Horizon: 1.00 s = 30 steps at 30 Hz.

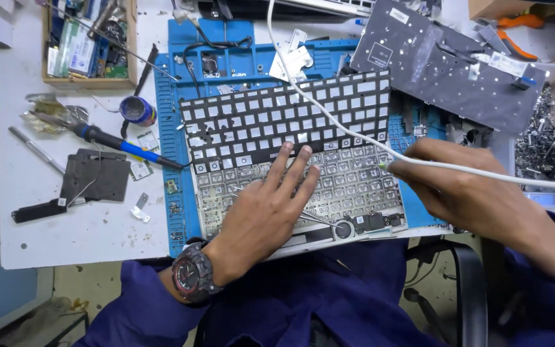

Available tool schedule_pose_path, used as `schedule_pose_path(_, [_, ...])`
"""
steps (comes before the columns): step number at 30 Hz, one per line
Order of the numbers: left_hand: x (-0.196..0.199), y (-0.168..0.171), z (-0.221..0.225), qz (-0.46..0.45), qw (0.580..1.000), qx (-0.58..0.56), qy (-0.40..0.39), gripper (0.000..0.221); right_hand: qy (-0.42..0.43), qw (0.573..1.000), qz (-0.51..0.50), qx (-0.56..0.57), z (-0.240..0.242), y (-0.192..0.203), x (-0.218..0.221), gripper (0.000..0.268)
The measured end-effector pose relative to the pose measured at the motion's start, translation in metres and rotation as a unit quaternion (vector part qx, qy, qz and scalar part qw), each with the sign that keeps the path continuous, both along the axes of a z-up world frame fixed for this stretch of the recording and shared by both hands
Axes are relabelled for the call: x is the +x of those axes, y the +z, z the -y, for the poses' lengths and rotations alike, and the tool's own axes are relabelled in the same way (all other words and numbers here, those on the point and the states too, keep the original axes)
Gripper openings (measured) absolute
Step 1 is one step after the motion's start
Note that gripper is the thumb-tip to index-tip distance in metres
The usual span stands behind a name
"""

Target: Inspecting and testing the internal mechanisms of a laptop keyboard using a small tool on a repair workbench.

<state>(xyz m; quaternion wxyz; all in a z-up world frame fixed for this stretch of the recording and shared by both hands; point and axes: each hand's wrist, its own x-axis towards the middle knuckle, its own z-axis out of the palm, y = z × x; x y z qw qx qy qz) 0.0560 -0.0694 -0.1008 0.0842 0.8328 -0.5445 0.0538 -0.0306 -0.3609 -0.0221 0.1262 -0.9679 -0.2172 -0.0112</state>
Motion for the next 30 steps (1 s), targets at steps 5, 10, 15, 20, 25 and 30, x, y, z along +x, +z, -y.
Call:
schedule_pose_path(5, [0.002, 0.000, -0.001, -0.013, 0.999, 0.044, 0.004, 0.058, 0.020, 0.998, -0.042, -0.037, -0.011, -0.009, 0.022, 0.021])
schedule_pose_path(10, [0.002, 0.000, 0.000, -0.019, 0.997, 0.071, 0.004, 0.065, 0.045, 0.996, -0.075, -0.034, -0.023, -0.006, 0.039, 0.020])
schedule_pose_path(15, [0.000, -0.004, -0.002, 0.004, 0.999, 0.031, 0.010, 0.061, 0.047, 0.993, -0.106, -0.023, -0.031, 0.001, 0.048, 0.019])
schedule_pose_path(20, [0.000, -0.005, -0.002, 0.005, 0.999, 0.032, 0.016, 0.058, 0.055, 0.993, -0.097, -0.037, -0.029, -0.001, 0.046, 0.023])
schedule_pose_path(25, [-0.002, -0.007, -0.002, 0.014, 1.000, 0.014, 0.020, 0.056, 0.056, 0.994, -0.086, -0.032, -0.031, 0.000, 0.045, 0.020])
schedule_pose_path(30, [-0.001, -0.007, -0.002, 0.024, 0.999, 0.020, 0.020, 0.057, 0.053, 0.994, -0.090, -0.036, -0.028, 0.000, 0.044, 0.024])
